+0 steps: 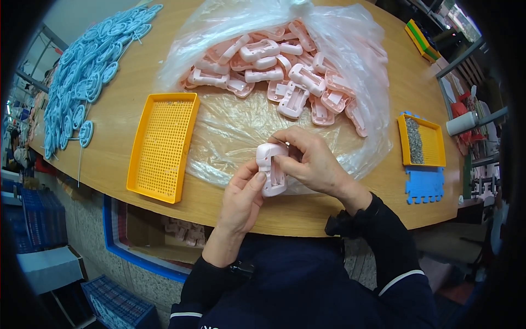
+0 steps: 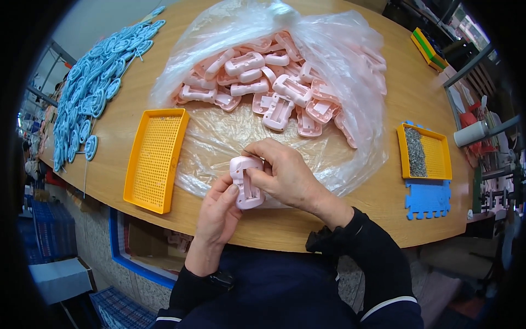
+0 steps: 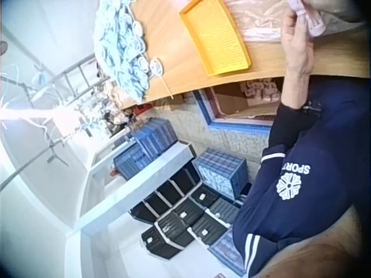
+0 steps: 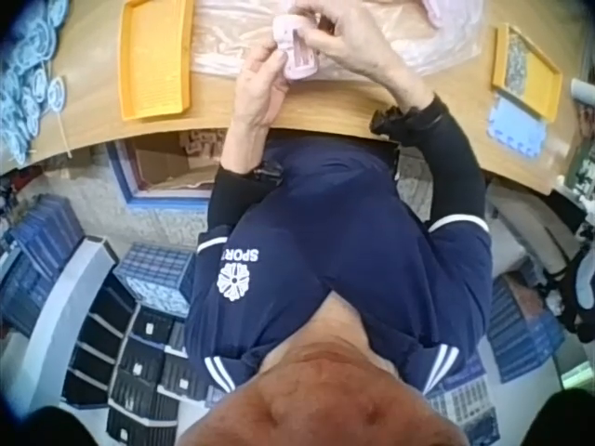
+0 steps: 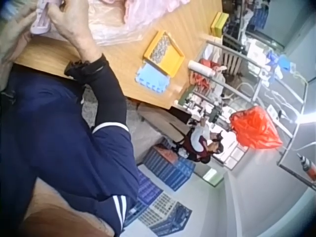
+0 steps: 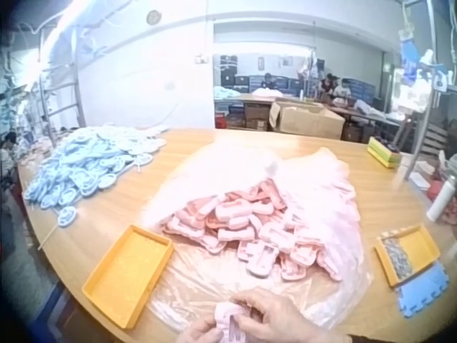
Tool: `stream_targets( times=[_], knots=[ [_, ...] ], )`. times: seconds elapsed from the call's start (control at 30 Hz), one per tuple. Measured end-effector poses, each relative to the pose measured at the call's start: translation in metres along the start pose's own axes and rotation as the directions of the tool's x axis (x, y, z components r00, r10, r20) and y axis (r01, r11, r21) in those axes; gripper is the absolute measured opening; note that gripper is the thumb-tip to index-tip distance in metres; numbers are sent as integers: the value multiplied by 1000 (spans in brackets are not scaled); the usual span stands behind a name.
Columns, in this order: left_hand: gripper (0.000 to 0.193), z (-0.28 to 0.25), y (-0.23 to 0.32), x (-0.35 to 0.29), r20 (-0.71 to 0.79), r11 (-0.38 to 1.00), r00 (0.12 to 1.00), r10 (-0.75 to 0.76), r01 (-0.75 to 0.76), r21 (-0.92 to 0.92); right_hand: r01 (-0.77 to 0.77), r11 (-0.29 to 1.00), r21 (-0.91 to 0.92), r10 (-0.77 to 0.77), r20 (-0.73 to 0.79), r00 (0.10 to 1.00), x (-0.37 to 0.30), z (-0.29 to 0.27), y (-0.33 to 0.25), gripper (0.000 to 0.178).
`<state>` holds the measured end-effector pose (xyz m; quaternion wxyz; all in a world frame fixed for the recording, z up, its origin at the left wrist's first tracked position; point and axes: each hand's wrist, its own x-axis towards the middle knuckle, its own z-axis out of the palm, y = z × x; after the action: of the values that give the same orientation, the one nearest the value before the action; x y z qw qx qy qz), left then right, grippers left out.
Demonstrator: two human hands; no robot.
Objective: Assembling small plastic housing components using a manual screwdriver in a factory setting.
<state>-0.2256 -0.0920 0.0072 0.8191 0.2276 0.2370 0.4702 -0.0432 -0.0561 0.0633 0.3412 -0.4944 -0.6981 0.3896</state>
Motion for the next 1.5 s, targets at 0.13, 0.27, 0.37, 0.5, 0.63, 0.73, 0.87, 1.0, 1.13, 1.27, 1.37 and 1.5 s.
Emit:
stream_targets(
  times=[0.13,0.27,0.37,0.5,0.63,0.73,0.87,1.0,1.13,1.27,1.37,1.5],
  knots=[
    [39,5,-1,-1,6,999,1000,20,-20,47,55,998,-4,-55,-46,997,-3,4,2,28],
    [42,6,0,-6,18,982,999,41,-43,184,72,997,22,-71,-28,997,-10,7,6,29],
    [43,-6,1,-10,55,974,998,-3,-9,227,78,997,25,-79,8,997,-15,11,11,29],
    [43,-5,9,-15,-58,964,998,9,7,265,53,994,92,-56,39,998,-8,9,6,31],
    [43,-16,56,-51,-68,880,992,102,-58,471,-2,998,-65,-4,-95,996,13,-11,18,35],
    [41,-37,90,-104,-227,742,974,-19,166,650,74,902,-426,-162,-173,972,27,-29,54,34],
    [43,-79,90,-176,-396,679,912,108,223,699,1,778,-628,-181,-223,958,40,-28,67,35],
    [44,-108,67,-207,-537,559,724,432,252,790,-69,729,-681,-190,-298,936,42,-30,70,49],
    [37,-85,49,-170,-514,667,799,313,200,717,-147,779,-610,-47,-290,956,53,-25,62,61],
    [31,-43,43,-136,-304,532,934,188,164,831,-28,816,-578,-146,-252,957,45,-24,43,53],
    [33,-33,41,-120,-224,387,955,195,135,912,99,896,-432,-246,-299,922,8,-35,35,34],
    [32,-30,38,-108,-120,386,947,297,-4,922,16,895,-445,-171,-311,935,-66,-51,39,24]
  ],
)
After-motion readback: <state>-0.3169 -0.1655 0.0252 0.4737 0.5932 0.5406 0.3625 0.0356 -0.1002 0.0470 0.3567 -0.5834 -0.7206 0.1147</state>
